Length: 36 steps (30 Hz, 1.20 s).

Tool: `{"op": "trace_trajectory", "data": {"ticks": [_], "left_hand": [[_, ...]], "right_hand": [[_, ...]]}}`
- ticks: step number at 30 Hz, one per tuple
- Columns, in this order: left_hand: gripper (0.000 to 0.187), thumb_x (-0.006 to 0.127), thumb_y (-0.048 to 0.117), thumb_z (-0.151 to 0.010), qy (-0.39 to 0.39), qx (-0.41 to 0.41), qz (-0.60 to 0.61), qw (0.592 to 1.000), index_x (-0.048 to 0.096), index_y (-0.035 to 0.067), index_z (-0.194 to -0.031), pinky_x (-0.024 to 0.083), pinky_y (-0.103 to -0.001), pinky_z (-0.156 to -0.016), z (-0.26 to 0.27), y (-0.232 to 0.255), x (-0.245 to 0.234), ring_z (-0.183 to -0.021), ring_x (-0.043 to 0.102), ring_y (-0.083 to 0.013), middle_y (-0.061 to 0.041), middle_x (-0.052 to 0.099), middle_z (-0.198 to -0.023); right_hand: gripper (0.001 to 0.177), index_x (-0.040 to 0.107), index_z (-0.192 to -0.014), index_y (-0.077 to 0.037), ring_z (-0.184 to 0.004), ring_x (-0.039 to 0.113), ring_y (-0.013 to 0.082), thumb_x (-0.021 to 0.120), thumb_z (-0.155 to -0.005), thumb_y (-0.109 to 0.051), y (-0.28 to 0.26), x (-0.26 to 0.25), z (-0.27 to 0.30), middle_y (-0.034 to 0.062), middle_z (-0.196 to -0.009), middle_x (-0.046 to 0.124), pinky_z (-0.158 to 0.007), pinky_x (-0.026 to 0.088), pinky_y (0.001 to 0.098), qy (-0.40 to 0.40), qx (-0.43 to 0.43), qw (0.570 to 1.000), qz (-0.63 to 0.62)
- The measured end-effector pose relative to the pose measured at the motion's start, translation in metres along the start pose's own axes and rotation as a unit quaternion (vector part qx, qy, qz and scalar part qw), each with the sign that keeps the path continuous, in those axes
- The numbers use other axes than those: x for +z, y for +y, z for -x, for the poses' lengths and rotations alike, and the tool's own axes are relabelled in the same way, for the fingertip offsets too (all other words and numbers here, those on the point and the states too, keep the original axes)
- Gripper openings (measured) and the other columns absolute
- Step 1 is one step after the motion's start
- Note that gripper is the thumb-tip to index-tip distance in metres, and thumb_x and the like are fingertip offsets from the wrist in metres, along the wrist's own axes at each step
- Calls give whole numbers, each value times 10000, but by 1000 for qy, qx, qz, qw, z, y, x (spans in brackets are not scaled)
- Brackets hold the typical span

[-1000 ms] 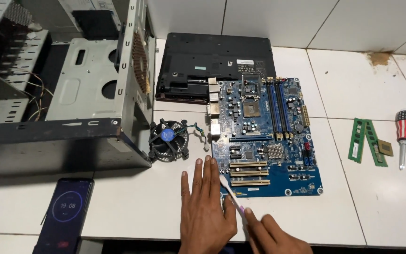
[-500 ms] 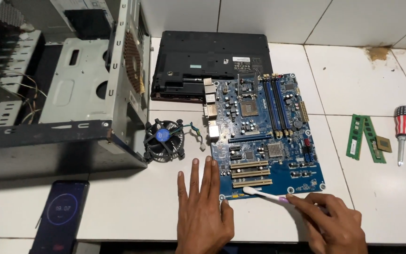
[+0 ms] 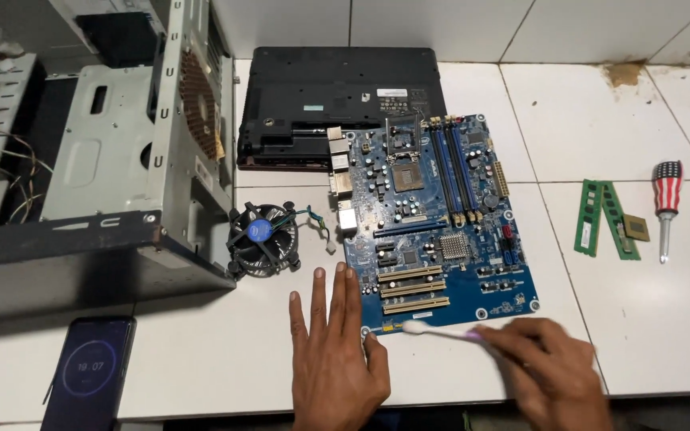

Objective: The person uses a toothbrush to clean dust and debris from a computer motherboard. They scrub various components on the top side, flip the board over, and continue cleaning the underside.

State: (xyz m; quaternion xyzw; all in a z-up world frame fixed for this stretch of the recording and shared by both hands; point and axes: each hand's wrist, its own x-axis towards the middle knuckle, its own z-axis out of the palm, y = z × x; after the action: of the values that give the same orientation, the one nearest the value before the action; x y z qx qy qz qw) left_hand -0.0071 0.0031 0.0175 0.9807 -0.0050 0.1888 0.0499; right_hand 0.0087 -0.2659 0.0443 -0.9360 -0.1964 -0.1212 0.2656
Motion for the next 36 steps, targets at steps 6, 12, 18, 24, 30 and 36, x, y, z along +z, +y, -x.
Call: {"op": "trace_trajectory", "data": {"ticks": [6, 12, 18, 24, 30, 36], "left_hand": [[903, 484, 390, -847, 7, -10, 19, 1000, 262, 80, -1666, 97, -525, -1320, -1, 3, 0, -1634, 176, -283, -57, 277, -1748], [873, 463, 372, -865, -1, -8, 37, 999, 269, 67, -1660, 69, -541, -1319, 1, 3, 5, -1638, 160, -292, -73, 288, -1739], [859, 458, 471, -927, -11, 3, 46, 999, 274, 58, -1658, 55, -545, -1307, 0, 1, 3, -1640, 139, -299, -88, 283, -1738], [885, 433, 520, -921, -5, -3, 7, 1000, 250, 79, -1666, 39, -537, -1325, 1, 2, 6, -1645, 124, -289, -66, 261, -1744], [920, 469, 528, -913, -5, 0, 2, 1000, 230, 79, -1680, 59, -538, -1316, 0, 1, 4, -1638, 138, -299, -75, 252, -1749], [903, 480, 517, -904, 7, -5, 13, 1000, 269, 71, -1660, 60, -551, -1320, -1, 3, 3, -1630, 158, -312, -88, 266, -1742]], "right_hand": [[346, 813, -1201, -314, -695, 734, 144, 740, -891, -180, -5, -25, 20, 8, -1012, 781, -582, 649, 296, 52, 218, 972, 65], [306, 812, -1223, -204, -616, 578, 85, 720, -937, -145, -71, 2, 9, -56, -849, 708, -572, 437, 257, 156, 202, 967, 4], [288, 816, -1149, -139, -572, 626, 96, 710, -913, -265, -77, 36, 3, -23, -865, 790, -471, 470, 250, 129, 211, 968, -43], [294, 884, -1099, -150, -482, 486, 108, 815, -813, -172, -78, 24, 30, 2, -585, 720, -457, 414, 250, 92, 309, 944, -69], [349, 865, -1185, -175, -478, 500, 116, 759, -855, -216, -82, 20, 7, -10, -684, 760, -444, 396, 277, 81, 310, 939, -125], [416, 844, -1223, -265, -772, 795, 128, 760, -835, -140, -25, -42, 11, -14, -876, 883, -750, 645, 239, -18, 230, 973, -22]]}}
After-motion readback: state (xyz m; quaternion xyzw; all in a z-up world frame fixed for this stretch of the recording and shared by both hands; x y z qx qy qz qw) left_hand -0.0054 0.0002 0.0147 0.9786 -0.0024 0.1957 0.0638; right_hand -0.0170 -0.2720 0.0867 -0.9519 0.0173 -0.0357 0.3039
